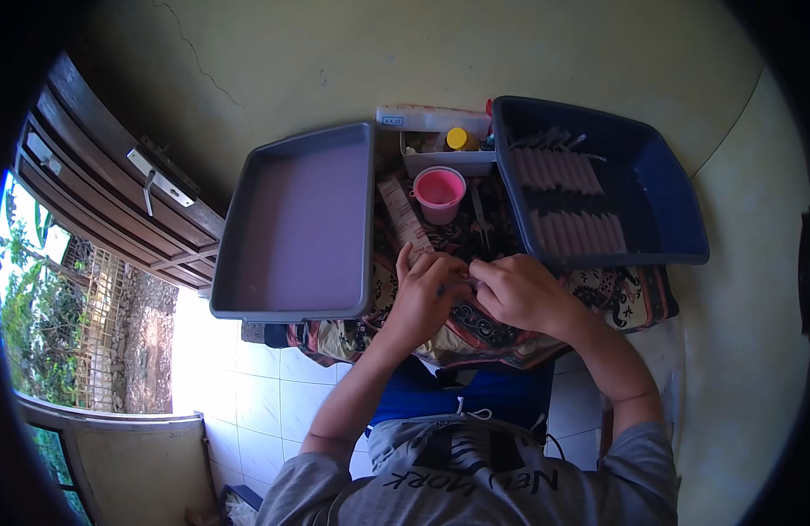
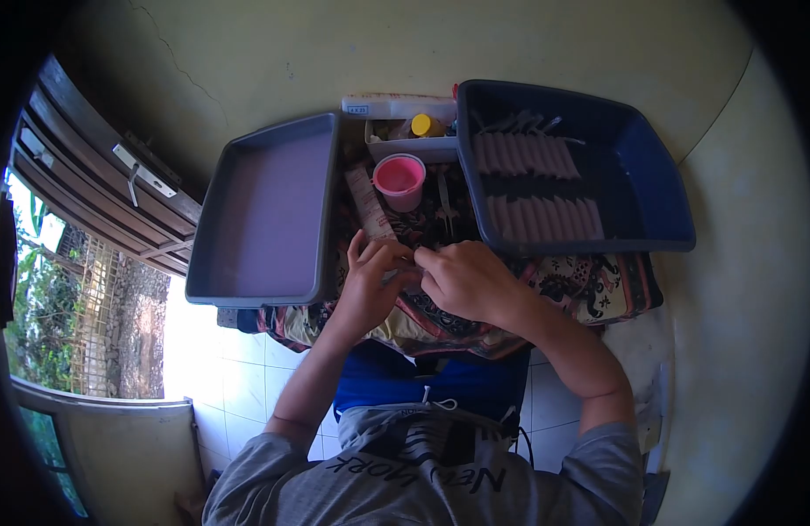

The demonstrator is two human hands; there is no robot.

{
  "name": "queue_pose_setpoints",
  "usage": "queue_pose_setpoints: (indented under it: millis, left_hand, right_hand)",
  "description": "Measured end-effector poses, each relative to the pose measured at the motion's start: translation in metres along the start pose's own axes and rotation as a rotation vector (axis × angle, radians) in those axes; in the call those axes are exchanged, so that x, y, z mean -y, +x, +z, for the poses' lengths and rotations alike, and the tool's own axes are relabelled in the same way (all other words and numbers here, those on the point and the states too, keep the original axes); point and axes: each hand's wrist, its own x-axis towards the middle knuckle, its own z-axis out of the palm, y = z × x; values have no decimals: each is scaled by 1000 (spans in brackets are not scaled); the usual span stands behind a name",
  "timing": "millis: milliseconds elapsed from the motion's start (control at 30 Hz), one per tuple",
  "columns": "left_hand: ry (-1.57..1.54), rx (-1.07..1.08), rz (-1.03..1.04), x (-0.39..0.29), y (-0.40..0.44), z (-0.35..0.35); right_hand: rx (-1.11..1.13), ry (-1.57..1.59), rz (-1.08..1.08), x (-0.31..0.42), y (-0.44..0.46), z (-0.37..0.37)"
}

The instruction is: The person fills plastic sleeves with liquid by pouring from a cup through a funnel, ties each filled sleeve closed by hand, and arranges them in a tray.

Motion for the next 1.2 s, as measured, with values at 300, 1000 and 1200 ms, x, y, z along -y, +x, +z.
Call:
queue_pose_setpoints:
  millis: [300, 1000, 1200]
  left_hand:
    - [203, -92, 207, 0, -4, 2]
    - [1, -57, 109, -5, 6, 3]
    - [-109, -75, 84, 3, 8, 12]
  right_hand:
    - [113, 392, 90, -2, -2, -16]
    - [-184, 1559, 707, -3, -9, -8]
    - [-238, 1292, 583, -1, -6, -1]
